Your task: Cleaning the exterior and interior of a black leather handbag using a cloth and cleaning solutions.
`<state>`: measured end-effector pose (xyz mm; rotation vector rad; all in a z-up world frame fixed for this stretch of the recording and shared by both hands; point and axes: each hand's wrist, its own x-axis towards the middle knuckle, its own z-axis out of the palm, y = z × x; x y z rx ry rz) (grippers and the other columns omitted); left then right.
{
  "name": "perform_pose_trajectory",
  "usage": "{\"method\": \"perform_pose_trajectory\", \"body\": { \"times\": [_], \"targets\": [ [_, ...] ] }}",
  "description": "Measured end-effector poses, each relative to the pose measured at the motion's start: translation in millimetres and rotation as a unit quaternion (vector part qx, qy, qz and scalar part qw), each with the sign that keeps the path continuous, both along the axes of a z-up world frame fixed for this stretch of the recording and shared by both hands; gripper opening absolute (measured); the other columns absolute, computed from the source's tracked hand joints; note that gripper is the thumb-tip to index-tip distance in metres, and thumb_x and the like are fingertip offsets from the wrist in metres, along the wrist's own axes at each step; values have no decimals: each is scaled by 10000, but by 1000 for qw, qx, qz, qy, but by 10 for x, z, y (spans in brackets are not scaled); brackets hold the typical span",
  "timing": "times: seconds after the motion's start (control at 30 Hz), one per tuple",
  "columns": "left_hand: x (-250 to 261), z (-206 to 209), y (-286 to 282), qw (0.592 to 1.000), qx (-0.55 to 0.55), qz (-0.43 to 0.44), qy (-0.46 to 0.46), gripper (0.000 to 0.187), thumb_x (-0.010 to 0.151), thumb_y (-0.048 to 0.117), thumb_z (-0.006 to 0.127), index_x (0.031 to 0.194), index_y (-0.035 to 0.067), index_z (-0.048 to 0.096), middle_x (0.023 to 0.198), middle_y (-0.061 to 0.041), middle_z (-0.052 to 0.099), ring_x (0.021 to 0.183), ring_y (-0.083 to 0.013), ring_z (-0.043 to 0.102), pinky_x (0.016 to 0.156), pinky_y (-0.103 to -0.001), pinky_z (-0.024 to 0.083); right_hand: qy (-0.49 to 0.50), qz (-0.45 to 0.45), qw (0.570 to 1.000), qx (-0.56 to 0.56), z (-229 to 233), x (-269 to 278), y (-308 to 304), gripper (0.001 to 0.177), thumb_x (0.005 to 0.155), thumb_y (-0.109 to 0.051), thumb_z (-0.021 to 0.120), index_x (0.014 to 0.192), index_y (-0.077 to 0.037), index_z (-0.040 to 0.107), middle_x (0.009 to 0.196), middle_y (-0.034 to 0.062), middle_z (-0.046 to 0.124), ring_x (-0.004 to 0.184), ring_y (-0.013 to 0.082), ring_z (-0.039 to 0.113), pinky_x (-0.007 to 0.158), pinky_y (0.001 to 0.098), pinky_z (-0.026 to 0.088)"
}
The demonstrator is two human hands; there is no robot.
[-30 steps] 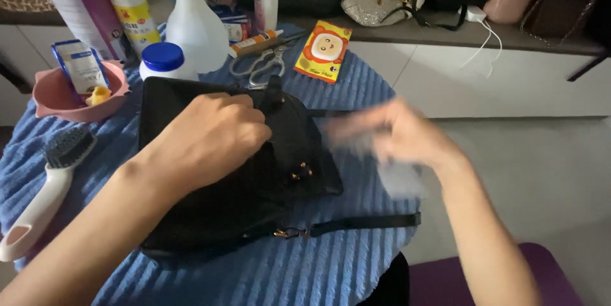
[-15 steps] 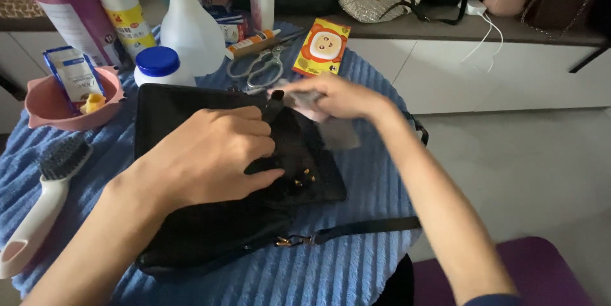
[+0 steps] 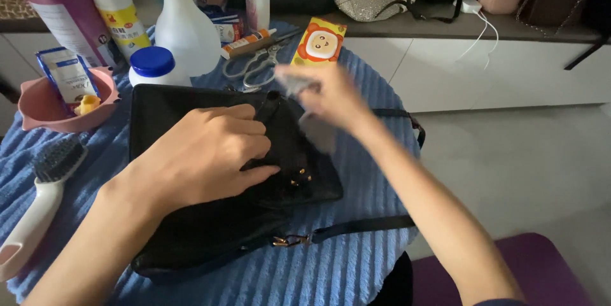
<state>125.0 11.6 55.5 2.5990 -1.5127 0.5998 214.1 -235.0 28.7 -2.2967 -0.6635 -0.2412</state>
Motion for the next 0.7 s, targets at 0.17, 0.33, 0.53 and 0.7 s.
{"method": "perform_pose_trajectory", "body": {
  "times": [0.17, 0.33, 0.53, 0.7],
  "targets": [
    [4, 2, 29, 1000, -1, -17, 6, 261, 913, 310, 768, 754, 130, 666, 765, -18, 656, 825, -268, 606, 628, -439, 522, 146, 11, 980, -137, 155, -630, 89, 175, 1034, -152, 480, 1160, -252, 548, 957, 75, 706, 598, 135, 520, 554, 307, 388],
    [15, 8, 29, 1000, 8, -13, -3, 232, 940, 289, 752, 788, 134, 670, 802, -15, 648, 879, -267, 620, 632, -435, 542, 177, 97, 970, -134, -48, -1084, -538, 293, 906, 52, 564, 681, -127, 621, 576, -3, 646, 514, 84, 664, 546, 234, 568],
    [6, 30, -4, 995, -20, -23, -97, 254, 946, 211, 803, 771, 103, 654, 803, -54, 641, 798, -259, 582, 558, -381, 534, 254, 157, 949, -99, 233, -1473, -691, 845, 641, 232, 421, 1322, -170, 720, 1438, 11, 659, 1379, 154, 568, 1150, 239, 391],
    [71, 94, -31, 973, 54, -41, -221, 85, 911, 50, 739, 947, 83, 669, 942, -92, 685, 1038, -300, 649, 773, -404, 625, 138, -109, 981, 82, 58, -1215, -730, 593, 778, 90, 542, 1290, -130, 745, 822, 71, 827, 442, 76, 499, 396, 219, 398]
  ]
}}
